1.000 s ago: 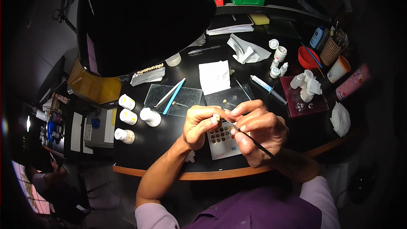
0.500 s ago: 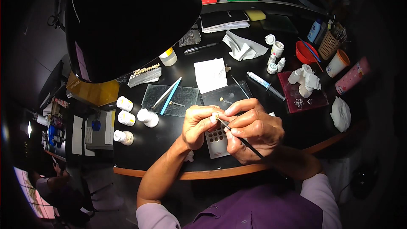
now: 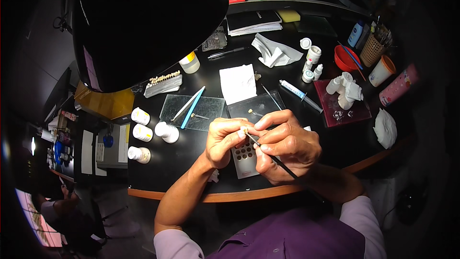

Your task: The person paints an artificial tooth using a fine brush and a palette of pigments, pausing to adjust a desk lamp over the workspace before applying more pigment onto the tooth.

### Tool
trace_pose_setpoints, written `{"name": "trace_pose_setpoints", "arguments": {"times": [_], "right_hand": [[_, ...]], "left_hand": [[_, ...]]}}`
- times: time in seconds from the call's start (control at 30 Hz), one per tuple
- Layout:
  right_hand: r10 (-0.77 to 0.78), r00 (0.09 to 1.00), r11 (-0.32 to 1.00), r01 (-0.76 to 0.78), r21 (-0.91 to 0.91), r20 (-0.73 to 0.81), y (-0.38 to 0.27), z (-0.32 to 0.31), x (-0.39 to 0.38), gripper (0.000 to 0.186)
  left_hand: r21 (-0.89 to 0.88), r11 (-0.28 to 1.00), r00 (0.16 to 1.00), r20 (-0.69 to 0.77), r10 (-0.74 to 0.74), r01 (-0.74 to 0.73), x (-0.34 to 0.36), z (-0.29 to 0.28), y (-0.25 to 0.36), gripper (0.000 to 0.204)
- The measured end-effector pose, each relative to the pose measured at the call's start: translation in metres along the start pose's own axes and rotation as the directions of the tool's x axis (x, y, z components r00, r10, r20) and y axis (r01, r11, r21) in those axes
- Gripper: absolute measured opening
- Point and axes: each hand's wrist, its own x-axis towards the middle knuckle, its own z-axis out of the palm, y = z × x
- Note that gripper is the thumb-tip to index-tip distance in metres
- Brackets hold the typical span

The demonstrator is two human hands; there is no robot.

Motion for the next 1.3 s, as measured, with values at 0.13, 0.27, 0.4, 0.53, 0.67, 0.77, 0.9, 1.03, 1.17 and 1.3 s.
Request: {"name": "trace_pose_setpoints", "arguments": {"times": [0.13,0.27,0.4,0.53,0.67,0.77,0.9,1.03,1.17,1.3], "right_hand": [[-0.007,1.0,1.0,0.007,-0.01,-0.021,0.0014,0.0017,-0.0007,0.028],[-0.028,1.0,0.999,0.028,-0.021,-0.005,0.0013,0.0006,0.0005,0.029],[-0.034,0.999,0.999,0.034,-0.027,0.0,0.0023,-0.0007,-0.0002,0.03],[-0.041,0.999,0.999,0.04,-0.022,-0.003,0.0013,0.0003,0.0006,0.029],[0.013,1.0,0.998,-0.015,-0.064,-0.026,-0.0013,0.0012,-0.0001,0.026],[0.009,0.999,0.997,-0.013,-0.076,-0.043,-0.0012,0.0026,-0.0003,0.027],[0.01,0.999,0.998,-0.012,-0.056,-0.045,-0.0008,0.0025,-0.0007,0.026],[0.006,0.999,0.999,-0.008,-0.048,-0.043,-0.0011,0.0022,-0.0001,0.026],[0.015,0.999,0.999,-0.017,-0.038,-0.028,-0.0014,0.0009,-0.0008,0.023],[-0.028,1.0,0.998,0.028,-0.052,0.011,-0.0006,-0.0005,0.0025,0.027]], "left_hand": [[-0.011,1.0,1.0,0.002,-0.015,0.015,-0.0003,-0.0003,0.0005,0.033],[-0.021,0.999,1.0,-0.004,-0.028,0.028,-0.0003,-0.0001,0.0019,0.032],[-0.027,0.999,1.0,0.001,-0.026,0.026,-0.0002,-0.0006,0.0013,0.031],[-0.035,0.999,1.0,0.013,-0.023,0.023,-0.0021,-0.003,-0.0026,0.032],[-0.034,0.999,1.0,0.022,-0.021,0.022,-0.0002,-0.0015,0.0009,0.032],[-0.045,0.999,1.0,0.021,-0.005,0.006,-0.0015,-0.003,-0.0038,0.032],[-0.043,0.999,1.0,0.013,-0.007,0.007,-0.0015,-0.0019,-0.0024,0.032],[-0.046,0.999,1.0,0.015,-0.009,0.01,-0.0023,-0.0027,-0.0029,0.031],[-0.051,0.998,1.0,-0.012,-0.022,0.022,-0.0032,-0.0012,-0.003,0.031],[-0.046,0.998,0.999,0.003,-0.036,0.036,-0.0011,-0.001,0.0018,0.03]]}}
